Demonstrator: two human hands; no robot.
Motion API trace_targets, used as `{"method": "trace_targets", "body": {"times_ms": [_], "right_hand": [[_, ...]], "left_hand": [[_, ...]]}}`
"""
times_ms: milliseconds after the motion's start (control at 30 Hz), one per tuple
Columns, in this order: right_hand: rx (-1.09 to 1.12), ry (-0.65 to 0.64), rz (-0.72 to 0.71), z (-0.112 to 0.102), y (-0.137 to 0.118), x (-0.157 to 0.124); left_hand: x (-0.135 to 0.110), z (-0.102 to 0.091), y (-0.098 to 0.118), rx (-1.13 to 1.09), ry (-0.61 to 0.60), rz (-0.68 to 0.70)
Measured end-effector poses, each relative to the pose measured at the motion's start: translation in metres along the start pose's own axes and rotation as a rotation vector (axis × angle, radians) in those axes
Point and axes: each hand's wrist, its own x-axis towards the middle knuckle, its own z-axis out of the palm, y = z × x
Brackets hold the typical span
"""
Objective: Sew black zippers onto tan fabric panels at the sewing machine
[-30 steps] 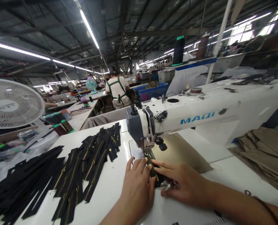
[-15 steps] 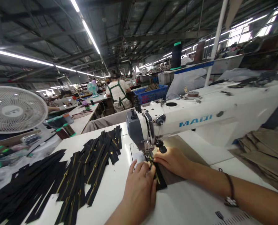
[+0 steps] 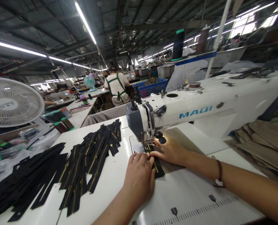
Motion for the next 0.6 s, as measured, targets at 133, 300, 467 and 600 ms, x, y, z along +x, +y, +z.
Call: {"method": "trace_targets", "body": {"times_ms": [133, 300, 467, 600], "right_hand": [[0.163, -0.035, -0.152, -0.015, -0.021, -0.048], [0.145, -0.039, -0.223, -0.012, -0.031, -0.072], [0.122, -0.063, -0.193, -0.013, -0.031, -0.069], [0.1, -0.099, -0.171, -0.018, -0.031, -0.063]], "left_hand": [[-0.006, 0.006, 0.001, -0.049, 0.091, 0.002], [-0.019, 0.012, 0.007, -0.064, 0.221, -0.035], [-0.021, 0.006, 0.012, -0.062, 0.188, 0.004], [-0.015, 0.003, 0.007, -0.057, 0.161, 0.021]]}}
